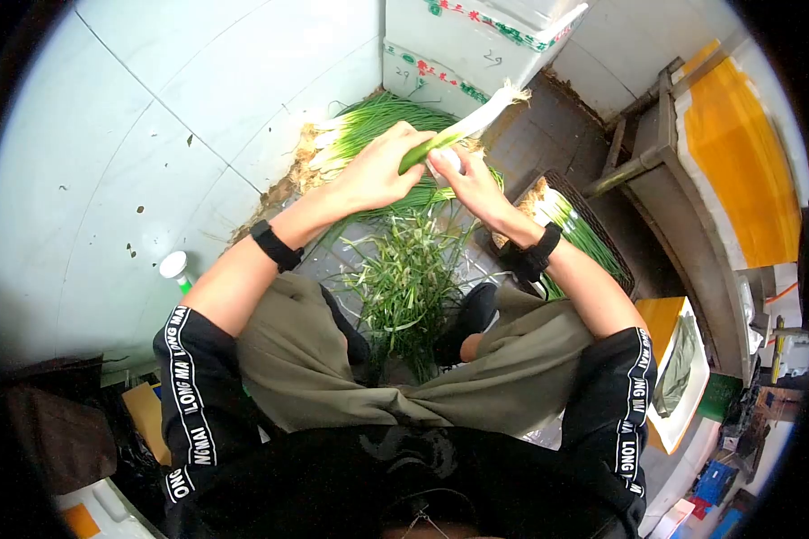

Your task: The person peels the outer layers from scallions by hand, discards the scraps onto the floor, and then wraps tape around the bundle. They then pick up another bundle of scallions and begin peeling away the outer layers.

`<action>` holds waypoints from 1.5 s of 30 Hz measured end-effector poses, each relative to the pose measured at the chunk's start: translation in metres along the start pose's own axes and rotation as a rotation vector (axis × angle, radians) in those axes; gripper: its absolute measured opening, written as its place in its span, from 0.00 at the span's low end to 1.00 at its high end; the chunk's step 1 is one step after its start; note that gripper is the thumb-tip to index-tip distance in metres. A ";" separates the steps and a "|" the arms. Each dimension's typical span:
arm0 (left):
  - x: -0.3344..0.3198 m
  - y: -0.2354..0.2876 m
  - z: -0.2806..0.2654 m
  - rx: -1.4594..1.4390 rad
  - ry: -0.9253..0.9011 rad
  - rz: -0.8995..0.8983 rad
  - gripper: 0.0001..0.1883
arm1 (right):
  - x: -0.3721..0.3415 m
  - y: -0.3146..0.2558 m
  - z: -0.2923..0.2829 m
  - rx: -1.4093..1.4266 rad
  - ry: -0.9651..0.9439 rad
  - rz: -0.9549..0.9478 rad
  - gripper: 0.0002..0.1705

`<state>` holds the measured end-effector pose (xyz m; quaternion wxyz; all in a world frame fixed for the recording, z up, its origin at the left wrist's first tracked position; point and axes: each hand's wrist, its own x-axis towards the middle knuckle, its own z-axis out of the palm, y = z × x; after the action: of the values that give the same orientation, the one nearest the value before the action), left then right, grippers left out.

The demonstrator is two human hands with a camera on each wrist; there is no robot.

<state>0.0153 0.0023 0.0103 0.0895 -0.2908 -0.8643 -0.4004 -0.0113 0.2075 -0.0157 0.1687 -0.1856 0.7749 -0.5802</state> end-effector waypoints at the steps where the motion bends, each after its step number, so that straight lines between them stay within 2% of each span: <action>1: -0.001 0.000 -0.004 -0.071 -0.102 -0.063 0.24 | -0.002 -0.002 -0.001 0.001 0.003 0.002 0.26; 2: -0.001 -0.002 -0.005 -0.066 -0.109 -0.060 0.24 | -0.004 -0.003 -0.002 -0.055 0.044 -0.049 0.24; 4: -0.001 -0.003 -0.007 -0.433 -0.139 -0.221 0.23 | -0.007 -0.002 0.000 -0.105 0.083 -0.090 0.23; 6: 0.002 -0.007 -0.011 -0.457 -0.166 -0.250 0.22 | -0.004 0.000 0.000 -0.147 0.092 -0.209 0.20; 8: 0.002 -0.011 -0.014 -0.640 -0.137 -0.427 0.21 | -0.005 -0.002 0.002 -0.140 0.089 -0.215 0.20; 10: 0.003 -0.011 -0.015 -0.681 -0.140 -0.453 0.22 | -0.006 -0.005 0.001 -0.133 0.090 -0.223 0.19; 12: 0.003 -0.012 -0.017 -0.756 -0.142 -0.505 0.23 | -0.003 -0.006 -0.002 -0.270 0.090 -0.349 0.21; 13: 0.003 -0.014 -0.017 -0.755 -0.142 -0.505 0.23 | -0.002 -0.005 -0.002 -0.269 0.090 -0.350 0.21; 15: 0.001 -0.014 -0.016 -0.909 -0.197 -0.558 0.24 | -0.001 -0.004 -0.002 -0.311 0.101 -0.380 0.22; 19: 0.000 -0.009 -0.017 -0.935 -0.267 -0.560 0.25 | -0.005 -0.008 -0.005 -0.370 0.069 -0.280 0.23; 22: 0.001 -0.011 -0.011 -0.761 -0.192 -0.467 0.23 | -0.005 -0.008 -0.005 -0.340 0.042 -0.222 0.24; 24: 0.000 -0.011 -0.002 -0.512 -0.133 -0.327 0.21 | -0.003 -0.005 -0.001 -0.345 0.034 -0.443 0.26; 26: -0.001 -0.014 0.005 -0.454 -0.095 -0.330 0.21 | -0.005 -0.004 0.001 -0.371 0.051 -0.439 0.27; 28: -0.002 0.000 0.004 -0.226 0.009 -0.345 0.23 | -0.007 -0.007 0.002 -0.397 0.067 -0.433 0.28; 30: -0.002 0.002 0.007 -0.187 0.074 -0.322 0.24 | -0.008 -0.011 0.001 -0.488 0.047 -0.231 0.29; 32: 0.000 0.004 0.005 -0.068 0.093 -0.253 0.24 | -0.007 -0.009 0.002 -0.453 0.047 -0.243 0.28; 36: 0.001 0.002 0.004 -0.040 0.060 -0.233 0.26 | -0.005 -0.009 0.008 -0.304 0.044 -0.343 0.26; 39: -0.004 0.007 0.004 -0.045 0.050 -0.208 0.24 | -0.009 -0.013 0.010 -0.242 0.014 -0.264 0.24; 43: -0.004 -0.004 -0.005 -0.402 -0.076 -0.276 0.23 | -0.005 -0.005 0.001 -0.282 0.004 -0.220 0.23; 45: 0.000 -0.006 -0.010 -0.589 -0.134 -0.360 0.25 | -0.005 -0.007 -0.002 -0.446 0.004 -0.306 0.23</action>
<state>0.0112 -0.0079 0.0132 -0.1272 -0.1725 -0.7532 -0.6219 -0.0073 0.2094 -0.0086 0.0323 -0.3319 0.8469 -0.4143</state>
